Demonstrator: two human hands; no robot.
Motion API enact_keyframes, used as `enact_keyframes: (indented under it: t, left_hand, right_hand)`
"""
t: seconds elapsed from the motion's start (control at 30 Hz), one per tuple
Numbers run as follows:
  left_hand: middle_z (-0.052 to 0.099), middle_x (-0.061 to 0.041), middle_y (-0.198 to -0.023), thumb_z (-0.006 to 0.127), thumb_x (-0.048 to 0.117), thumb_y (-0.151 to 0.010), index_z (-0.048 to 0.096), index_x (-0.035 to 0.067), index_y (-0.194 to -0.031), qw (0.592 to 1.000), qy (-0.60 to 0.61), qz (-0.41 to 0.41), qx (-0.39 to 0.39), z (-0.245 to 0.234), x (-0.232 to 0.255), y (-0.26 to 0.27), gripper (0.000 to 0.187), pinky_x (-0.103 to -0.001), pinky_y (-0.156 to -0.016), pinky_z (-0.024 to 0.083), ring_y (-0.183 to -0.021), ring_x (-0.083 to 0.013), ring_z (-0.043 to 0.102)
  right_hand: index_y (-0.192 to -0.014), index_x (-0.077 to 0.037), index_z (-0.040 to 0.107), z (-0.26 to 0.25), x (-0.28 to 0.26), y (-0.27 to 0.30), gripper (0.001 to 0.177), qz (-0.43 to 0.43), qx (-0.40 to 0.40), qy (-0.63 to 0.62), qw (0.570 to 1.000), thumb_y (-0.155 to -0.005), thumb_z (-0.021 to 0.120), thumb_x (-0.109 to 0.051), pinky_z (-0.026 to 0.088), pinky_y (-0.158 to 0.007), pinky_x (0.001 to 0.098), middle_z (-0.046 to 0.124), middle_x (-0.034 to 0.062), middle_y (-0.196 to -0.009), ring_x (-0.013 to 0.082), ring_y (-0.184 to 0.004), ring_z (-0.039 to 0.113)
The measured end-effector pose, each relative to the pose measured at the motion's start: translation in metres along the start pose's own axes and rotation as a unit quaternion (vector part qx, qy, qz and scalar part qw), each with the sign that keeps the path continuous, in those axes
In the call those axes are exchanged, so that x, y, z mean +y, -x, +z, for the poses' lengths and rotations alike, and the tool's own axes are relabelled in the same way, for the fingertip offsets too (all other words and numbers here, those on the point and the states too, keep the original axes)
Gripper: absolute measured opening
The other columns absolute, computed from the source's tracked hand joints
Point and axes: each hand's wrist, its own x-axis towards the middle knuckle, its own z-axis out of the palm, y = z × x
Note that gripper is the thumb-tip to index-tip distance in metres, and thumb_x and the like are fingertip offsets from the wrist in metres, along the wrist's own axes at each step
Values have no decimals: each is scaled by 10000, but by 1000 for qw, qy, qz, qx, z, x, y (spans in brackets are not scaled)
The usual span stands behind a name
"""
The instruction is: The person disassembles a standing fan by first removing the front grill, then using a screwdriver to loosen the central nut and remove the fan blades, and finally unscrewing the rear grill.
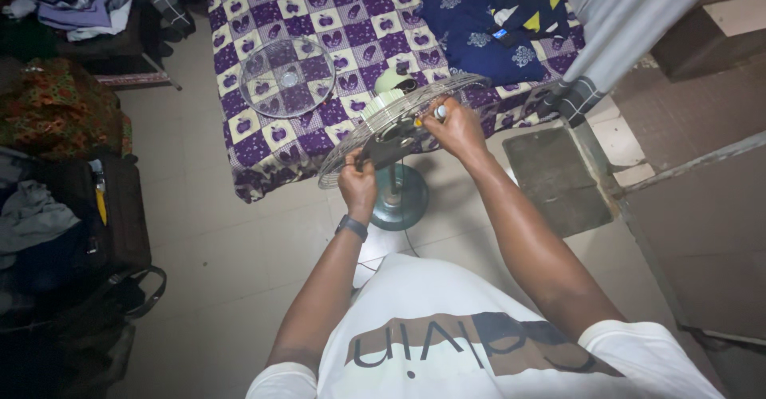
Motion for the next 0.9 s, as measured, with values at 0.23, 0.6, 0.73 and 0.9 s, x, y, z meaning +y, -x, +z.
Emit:
enact_keyframes:
  t: [0.23,0.6,0.73,0.9]
  left_hand:
    - [766,-164,-906,642,189,-919,721,128,-1160,999,-29,7,-29,3,-3,-3,260,-416,-760,557,-848,-308,758]
    - [750,-183,-806,635,175,-886,728,107,-1158,998,-47,-9,-51,1,-4,-5,295,-437,-727,555,-756,-324,752]
    - [760,-200,-881,617,144,-877,723,95,-1175,998,-43,15,-50,3,-7,-7,320,-441,-765,559,-816,-344,754]
    - [755,-219,-950,597,105,-878,695,68,-1223,997,-49,15,-52,5,-14,-6,360,-448,-816,559,-888,-370,746]
  right_hand:
    - [-998,-44,713,2,3,-5,342,-33,0,12,999,-830,768,-337,558,-748,479,734,209,-853,397,-818,720]
    - [-1013,-54,715,9,4,-8,355,-15,-4,38,999,-813,766,-343,555,-761,491,729,235,-849,415,-828,716]
    - [-1016,-55,716,6,2,-10,342,-5,-10,32,999,-806,741,-324,555,-747,485,724,233,-830,407,-799,717]
    - [-1003,-41,713,8,7,-10,342,-39,4,26,999,-812,751,-323,551,-737,491,728,228,-852,408,-813,712]
